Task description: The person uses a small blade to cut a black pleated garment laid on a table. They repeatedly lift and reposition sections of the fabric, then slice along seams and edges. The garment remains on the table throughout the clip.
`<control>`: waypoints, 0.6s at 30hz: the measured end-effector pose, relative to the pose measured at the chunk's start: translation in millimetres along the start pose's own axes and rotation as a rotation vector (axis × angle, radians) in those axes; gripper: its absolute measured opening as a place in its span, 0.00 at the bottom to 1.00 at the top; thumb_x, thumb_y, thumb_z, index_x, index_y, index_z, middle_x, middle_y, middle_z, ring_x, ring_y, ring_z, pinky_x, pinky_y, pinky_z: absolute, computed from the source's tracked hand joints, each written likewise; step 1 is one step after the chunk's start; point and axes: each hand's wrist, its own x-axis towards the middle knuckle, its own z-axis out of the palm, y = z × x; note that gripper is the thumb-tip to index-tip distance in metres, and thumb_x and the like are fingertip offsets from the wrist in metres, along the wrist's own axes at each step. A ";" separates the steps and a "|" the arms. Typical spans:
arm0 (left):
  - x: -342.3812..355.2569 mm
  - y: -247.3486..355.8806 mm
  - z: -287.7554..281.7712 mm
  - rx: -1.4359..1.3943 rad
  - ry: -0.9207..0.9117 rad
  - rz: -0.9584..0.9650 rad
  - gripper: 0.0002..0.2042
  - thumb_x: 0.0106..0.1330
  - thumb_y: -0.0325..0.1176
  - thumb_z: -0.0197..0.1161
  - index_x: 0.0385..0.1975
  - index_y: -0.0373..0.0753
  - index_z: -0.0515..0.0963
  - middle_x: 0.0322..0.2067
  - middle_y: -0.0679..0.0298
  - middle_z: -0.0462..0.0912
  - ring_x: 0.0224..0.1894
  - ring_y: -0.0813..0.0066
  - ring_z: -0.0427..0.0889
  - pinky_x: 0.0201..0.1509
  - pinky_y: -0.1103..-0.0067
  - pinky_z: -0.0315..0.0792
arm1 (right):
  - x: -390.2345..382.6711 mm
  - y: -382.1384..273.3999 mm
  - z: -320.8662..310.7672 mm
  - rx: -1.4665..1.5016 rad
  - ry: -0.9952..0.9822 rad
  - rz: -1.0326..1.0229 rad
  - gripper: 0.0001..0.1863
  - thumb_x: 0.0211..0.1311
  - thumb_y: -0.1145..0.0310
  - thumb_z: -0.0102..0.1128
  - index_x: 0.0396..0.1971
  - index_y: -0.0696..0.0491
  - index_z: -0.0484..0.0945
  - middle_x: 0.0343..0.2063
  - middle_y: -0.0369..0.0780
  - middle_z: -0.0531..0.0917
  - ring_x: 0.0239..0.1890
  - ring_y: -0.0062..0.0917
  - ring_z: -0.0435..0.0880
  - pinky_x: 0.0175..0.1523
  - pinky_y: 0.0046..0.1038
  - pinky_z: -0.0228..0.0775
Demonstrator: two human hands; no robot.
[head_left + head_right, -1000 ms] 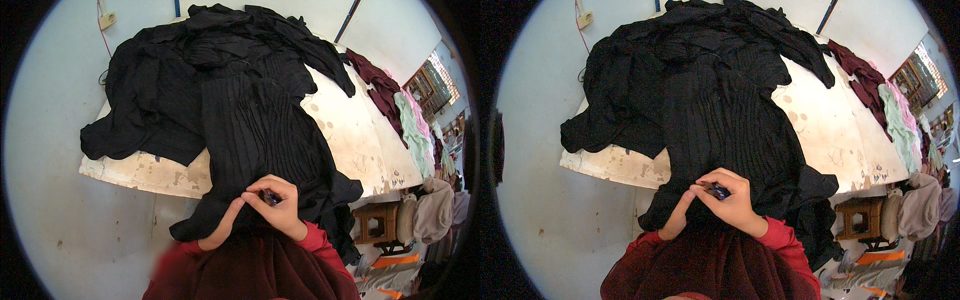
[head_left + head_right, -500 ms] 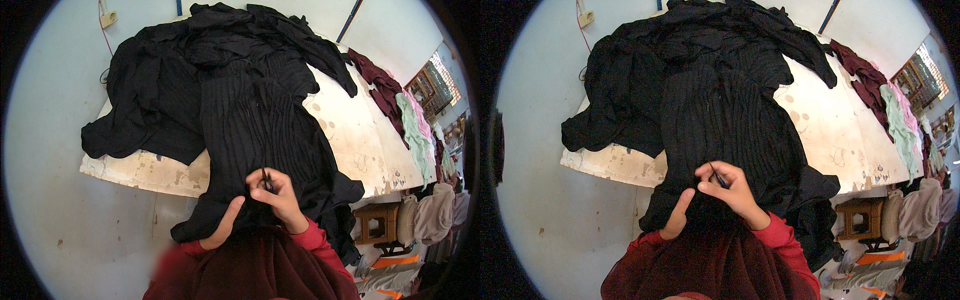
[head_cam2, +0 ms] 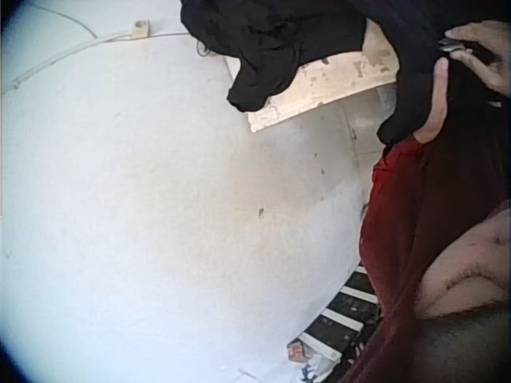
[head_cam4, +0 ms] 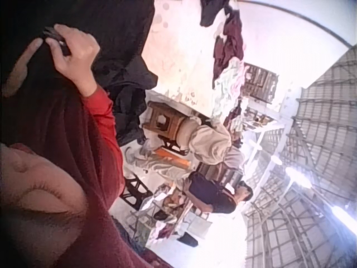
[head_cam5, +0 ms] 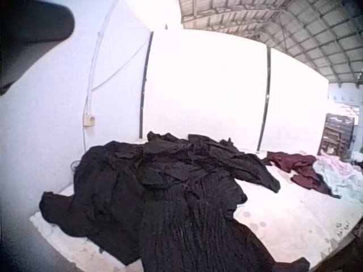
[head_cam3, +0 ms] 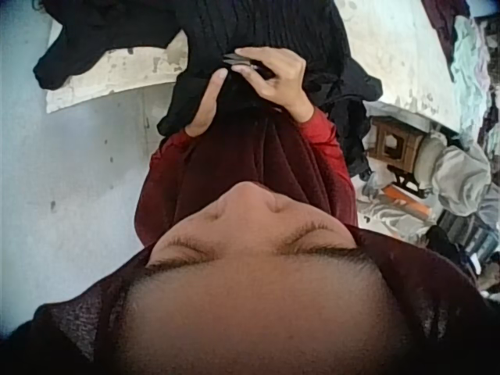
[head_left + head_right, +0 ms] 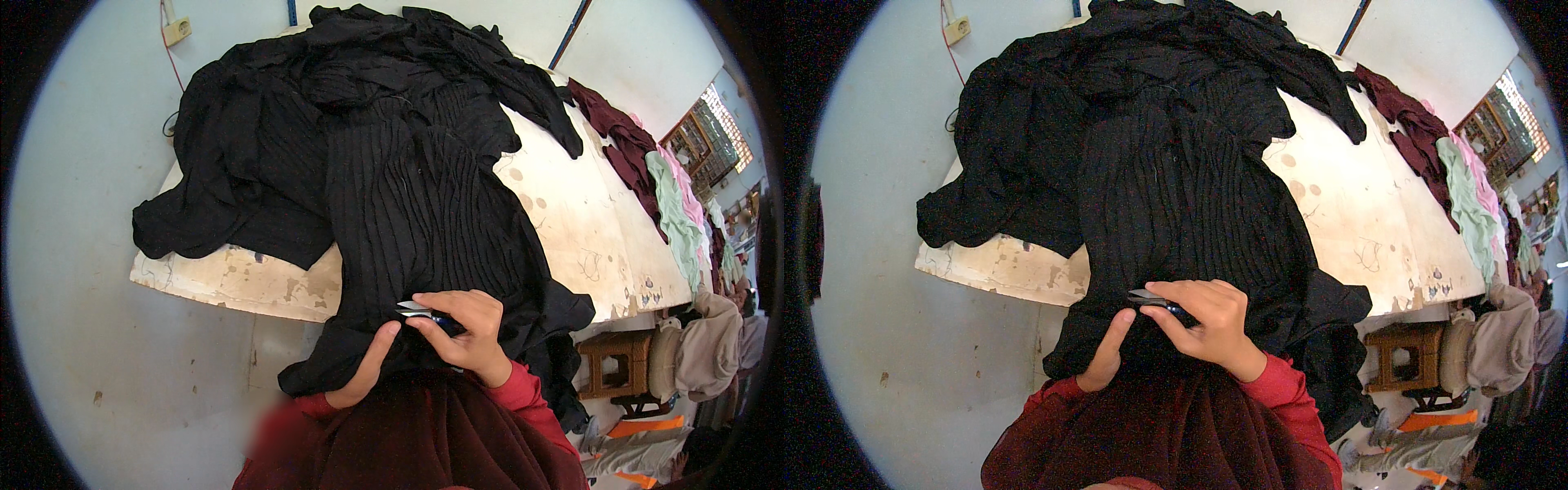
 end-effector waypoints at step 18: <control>0.5 1.9 4.0 0.018 0.068 0.080 0.15 0.67 0.29 0.57 0.51 0.30 0.73 0.48 0.55 0.78 0.50 0.69 0.76 0.56 0.76 0.67 | 11.2 -14.4 -2.6 -0.063 -0.033 -0.001 0.10 0.45 0.67 0.72 0.29 0.52 0.84 0.27 0.36 0.86 0.23 0.24 0.84 0.26 0.22 0.68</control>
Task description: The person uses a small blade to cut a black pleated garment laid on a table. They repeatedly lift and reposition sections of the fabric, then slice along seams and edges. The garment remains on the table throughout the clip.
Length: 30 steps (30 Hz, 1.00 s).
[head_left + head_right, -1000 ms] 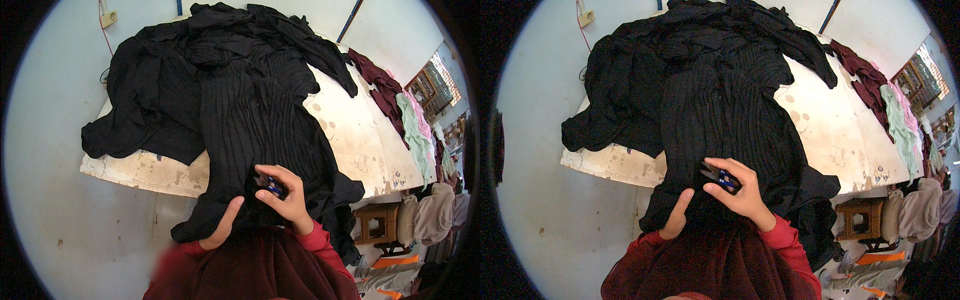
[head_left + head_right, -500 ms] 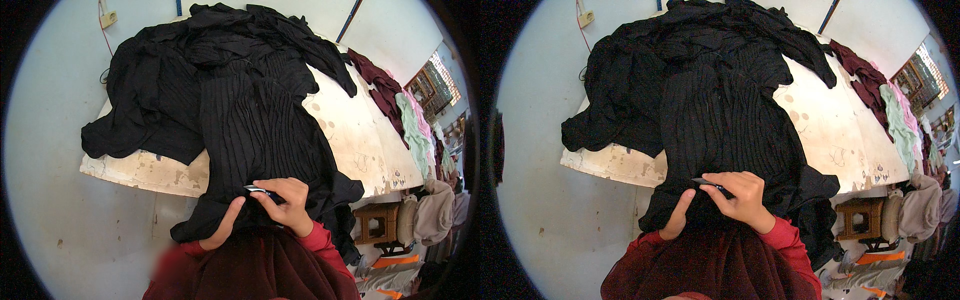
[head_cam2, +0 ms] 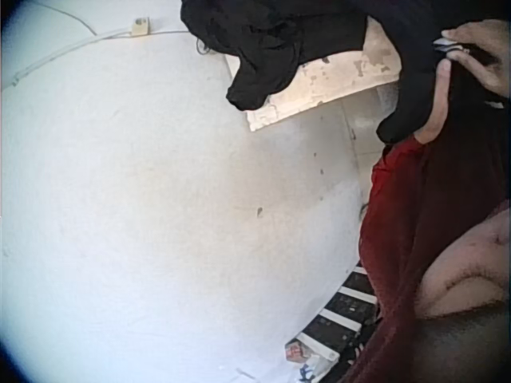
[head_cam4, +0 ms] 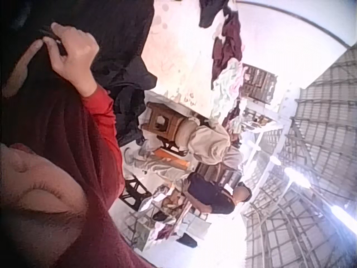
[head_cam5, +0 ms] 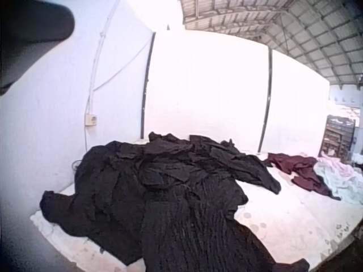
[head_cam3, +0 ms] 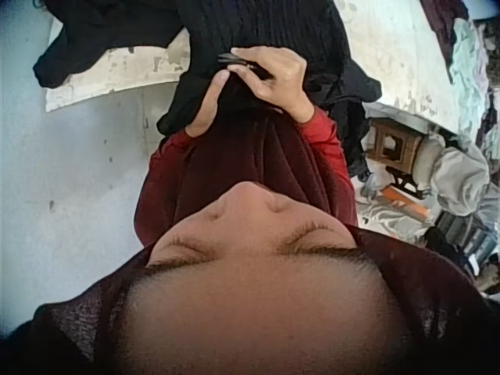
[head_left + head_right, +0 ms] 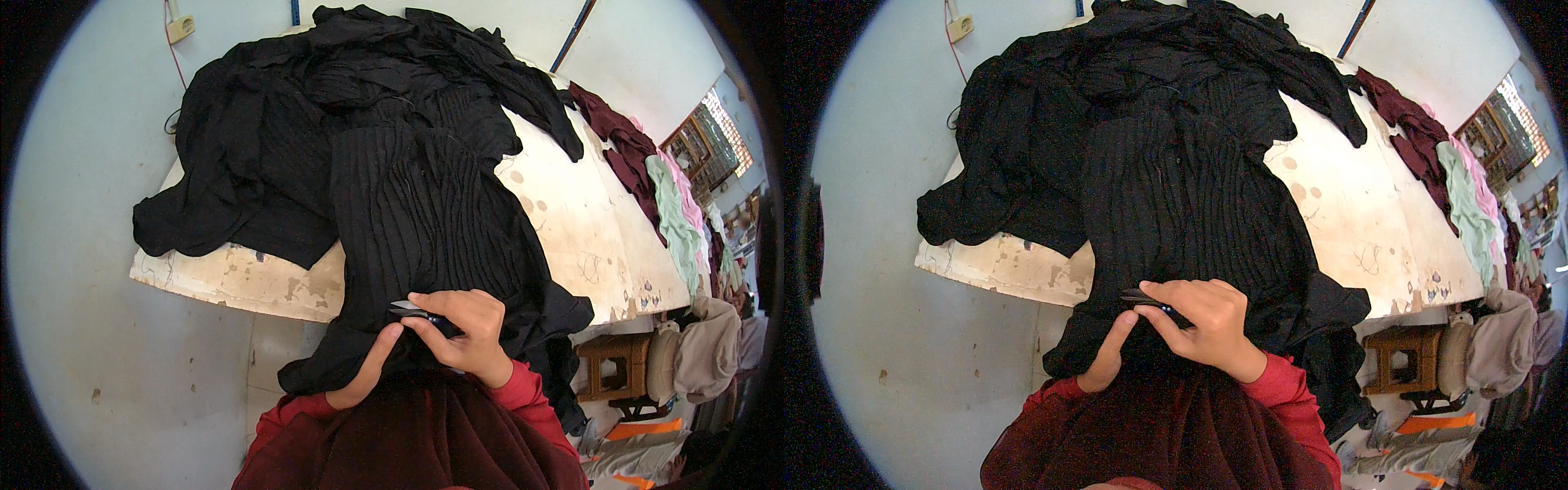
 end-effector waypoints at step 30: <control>10.0 20.3 5.4 0.339 -0.101 0.210 0.16 0.67 0.27 0.55 0.53 0.28 0.71 0.48 0.52 0.77 0.50 0.61 0.76 0.56 0.73 0.67 | -9.8 18.3 25.9 1.043 -0.171 0.821 0.04 0.58 0.72 0.63 0.29 0.55 0.78 0.21 0.30 0.77 0.23 0.14 0.73 0.29 0.17 0.63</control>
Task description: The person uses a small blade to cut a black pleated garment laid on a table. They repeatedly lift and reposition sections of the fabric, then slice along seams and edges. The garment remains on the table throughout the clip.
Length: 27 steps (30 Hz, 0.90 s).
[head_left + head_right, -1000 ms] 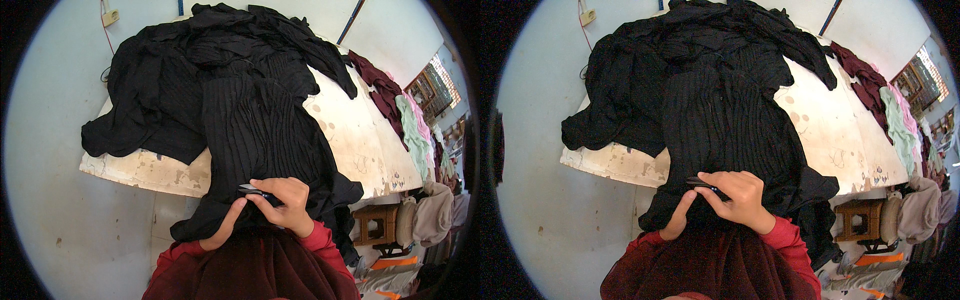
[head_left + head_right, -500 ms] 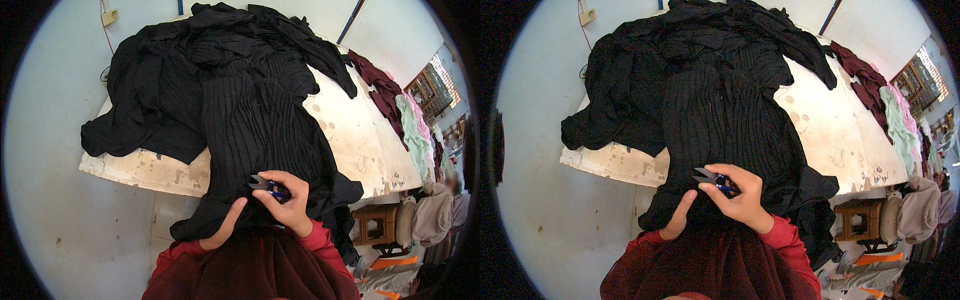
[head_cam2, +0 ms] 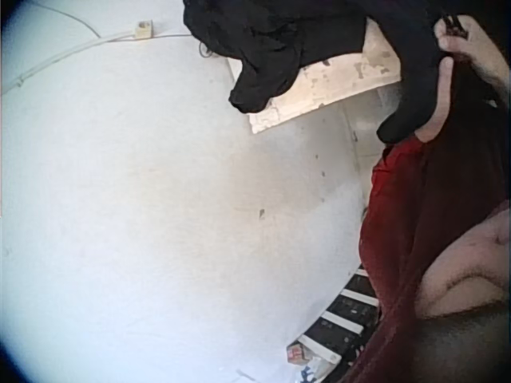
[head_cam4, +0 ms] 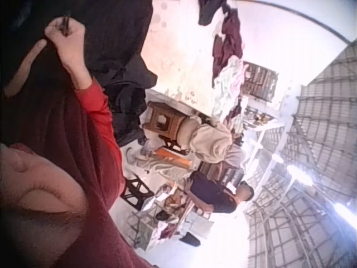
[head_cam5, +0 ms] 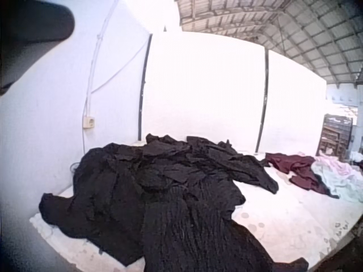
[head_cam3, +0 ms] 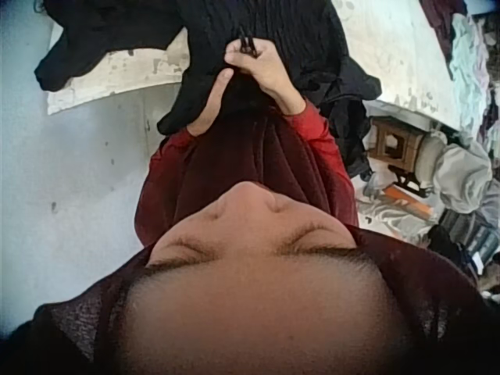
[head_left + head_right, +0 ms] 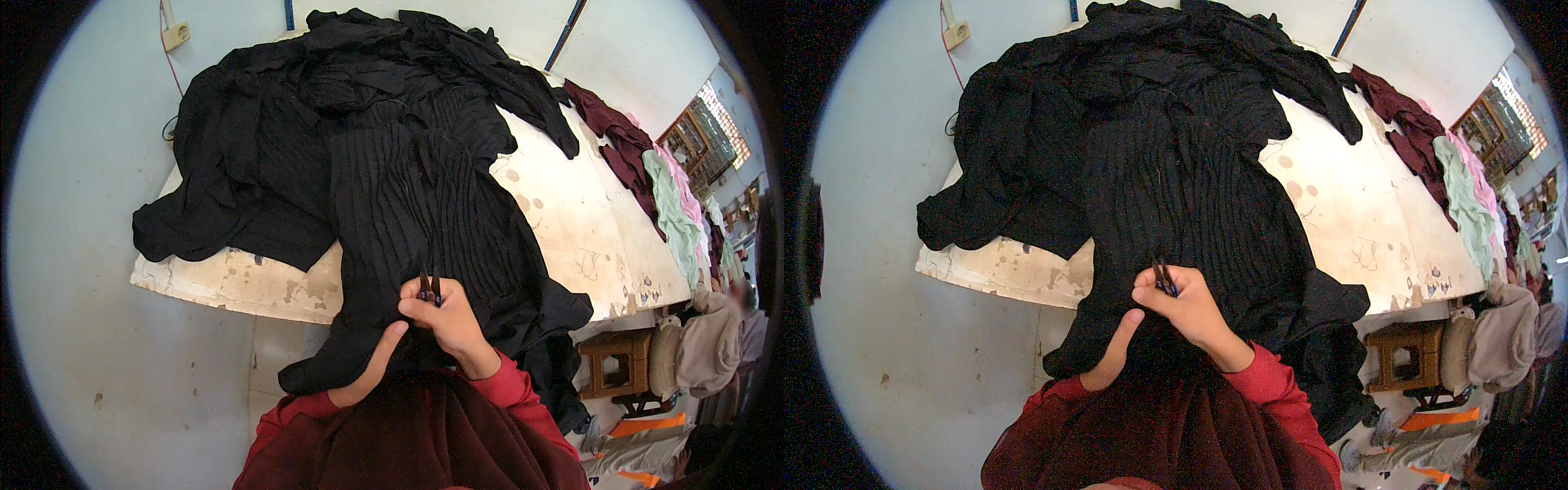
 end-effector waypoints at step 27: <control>-12.1 -7.3 4.1 -0.019 0.127 -0.221 0.17 0.67 0.30 0.58 0.52 0.27 0.72 0.52 0.51 0.75 0.53 0.60 0.75 0.59 0.72 0.64 | -15.7 -21.6 -6.3 -1.011 0.210 -0.828 0.10 0.47 0.67 0.71 0.30 0.53 0.83 0.26 0.38 0.86 0.23 0.26 0.84 0.25 0.23 0.69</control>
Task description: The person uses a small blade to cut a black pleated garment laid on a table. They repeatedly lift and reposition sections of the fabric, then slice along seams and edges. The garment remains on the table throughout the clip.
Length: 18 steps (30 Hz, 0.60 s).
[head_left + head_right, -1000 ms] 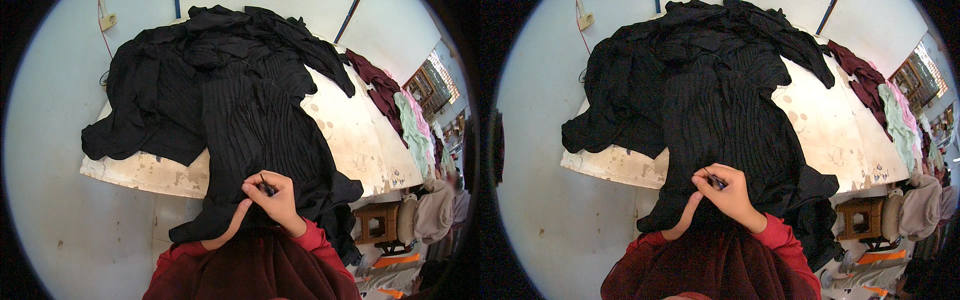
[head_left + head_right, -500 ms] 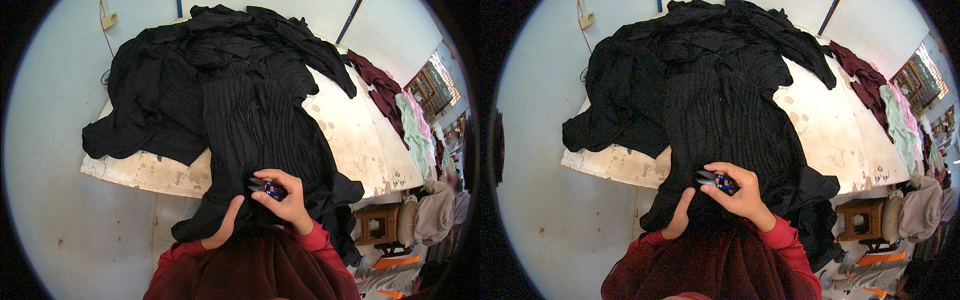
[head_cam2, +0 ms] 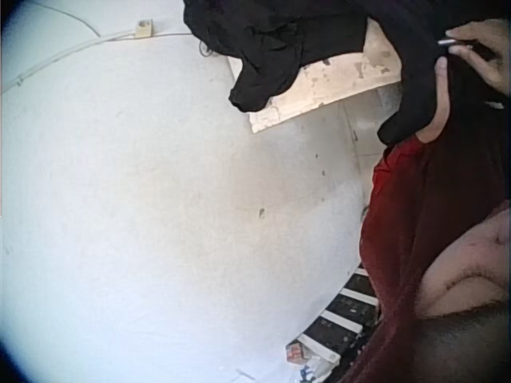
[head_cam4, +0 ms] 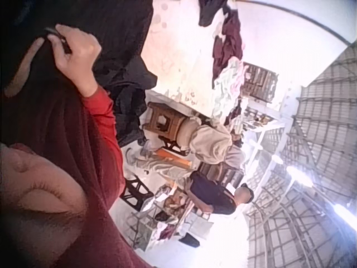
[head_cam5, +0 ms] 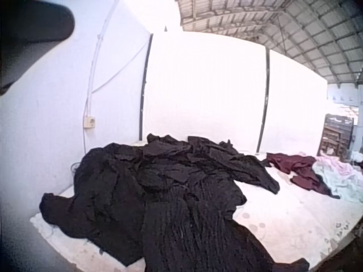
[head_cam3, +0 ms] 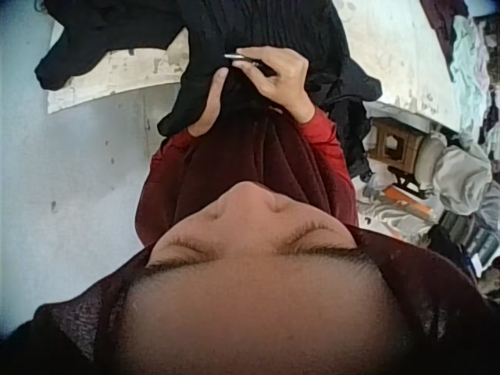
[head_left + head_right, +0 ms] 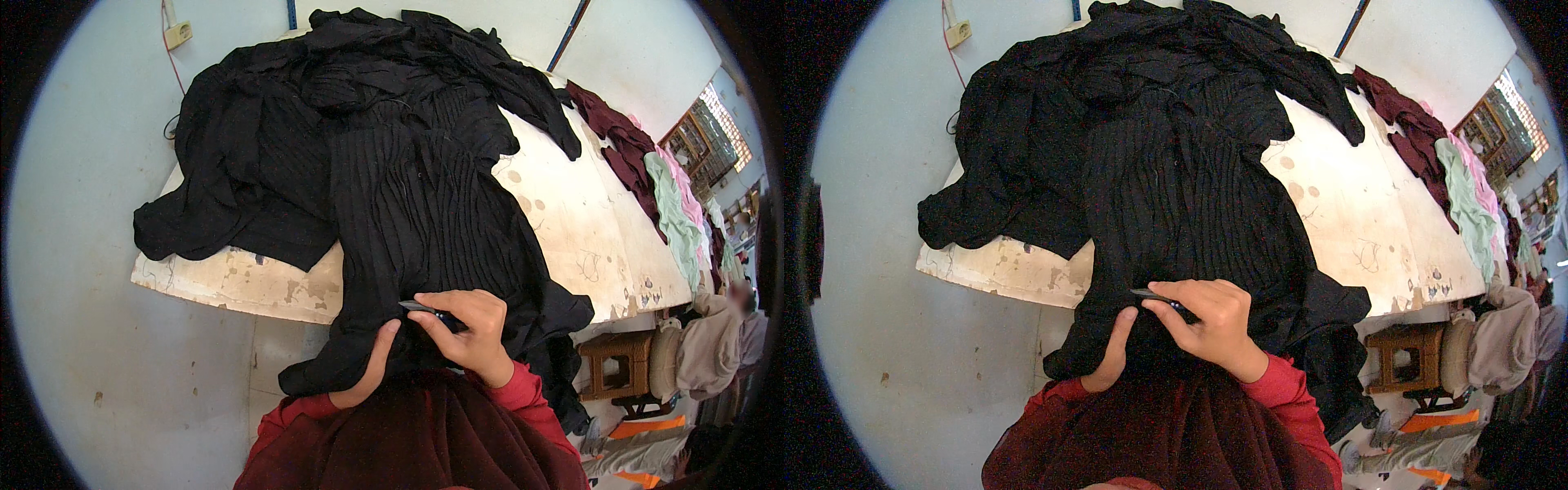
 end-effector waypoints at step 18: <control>1.5 -18.1 5.8 0.114 0.075 0.193 0.16 0.65 0.28 0.59 0.50 0.28 0.73 0.48 0.50 0.78 0.50 0.58 0.77 0.58 0.71 0.66 | 5.6 -5.9 -2.4 -0.036 -0.060 -0.024 0.10 0.46 0.66 0.72 0.29 0.51 0.84 0.27 0.37 0.86 0.24 0.26 0.84 0.28 0.24 0.71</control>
